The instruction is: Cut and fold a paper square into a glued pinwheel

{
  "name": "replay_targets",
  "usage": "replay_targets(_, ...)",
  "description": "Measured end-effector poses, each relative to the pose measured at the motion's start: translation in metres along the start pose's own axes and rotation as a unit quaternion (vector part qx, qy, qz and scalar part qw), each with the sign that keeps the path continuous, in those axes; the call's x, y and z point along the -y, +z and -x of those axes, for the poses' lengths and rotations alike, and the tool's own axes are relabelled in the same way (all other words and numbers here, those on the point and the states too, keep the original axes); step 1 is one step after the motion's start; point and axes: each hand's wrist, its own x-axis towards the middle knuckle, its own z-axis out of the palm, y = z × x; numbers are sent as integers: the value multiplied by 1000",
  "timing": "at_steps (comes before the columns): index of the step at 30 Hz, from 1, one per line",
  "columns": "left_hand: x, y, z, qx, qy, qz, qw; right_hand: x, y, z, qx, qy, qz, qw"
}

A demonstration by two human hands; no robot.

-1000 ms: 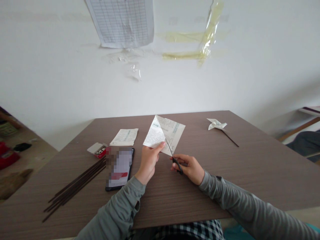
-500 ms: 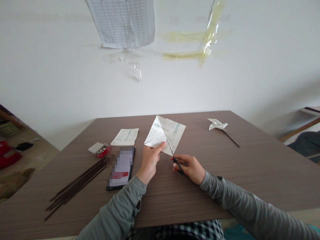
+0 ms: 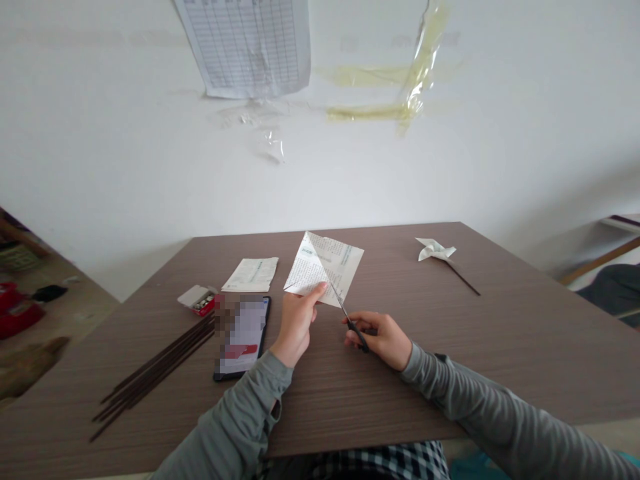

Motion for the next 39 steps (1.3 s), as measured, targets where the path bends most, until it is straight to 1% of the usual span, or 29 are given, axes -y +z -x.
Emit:
replay_targets(2, 2, -3, -3, -1, 4, -2, 1000, -1, -4, 1, 1, -3, 22, 1000)
replay_targets(4, 4, -7, -6, -7, 5, -14, 1000, -2, -9, 3, -14, -21, 64, 998)
replay_targets(7, 6, -9, -9, -16, 3, -46, 999, -4, -17, 2, -72, -72, 130, 986)
replay_targets(9, 7, -10, -9, -17, 0, -63, 998, -8, -23, -1, -119, -98, 151, 976)
replay_targets(13, 4, -9, -8, 0, -6, -75, 997, -17, -36, -13, -212, -106, 159, 958)
replay_targets(16, 3, -8, -7, 19, -27, -89, 996, -22, -45, -22, -270, -107, 156, 944)
replay_targets(20, 3, -10, -7, 49, -37, -121, 991, -27, -57, -28, -318, -112, 116, 934)
replay_targets(24, 3, -12, -6, 81, -45, -144, 985, -31, -64, -33, -316, -91, 82, 941)
replay_targets(27, 1, -12, -6, 109, -67, -152, 980, -33, -65, -36, -297, -71, 73, 949)
replay_targets(31, -1, -10, -5, 135, -83, -173, 972, -35, -63, -39, -262, -68, 75, 960)
replay_targets(34, -1, -9, -6, 133, -93, -186, 969, -36, -61, -40, -241, -54, 74, 966)
replay_targets(39, -1, -10, -9, 116, -102, -193, 969, -38, -61, -40, -225, -37, 65, 971)
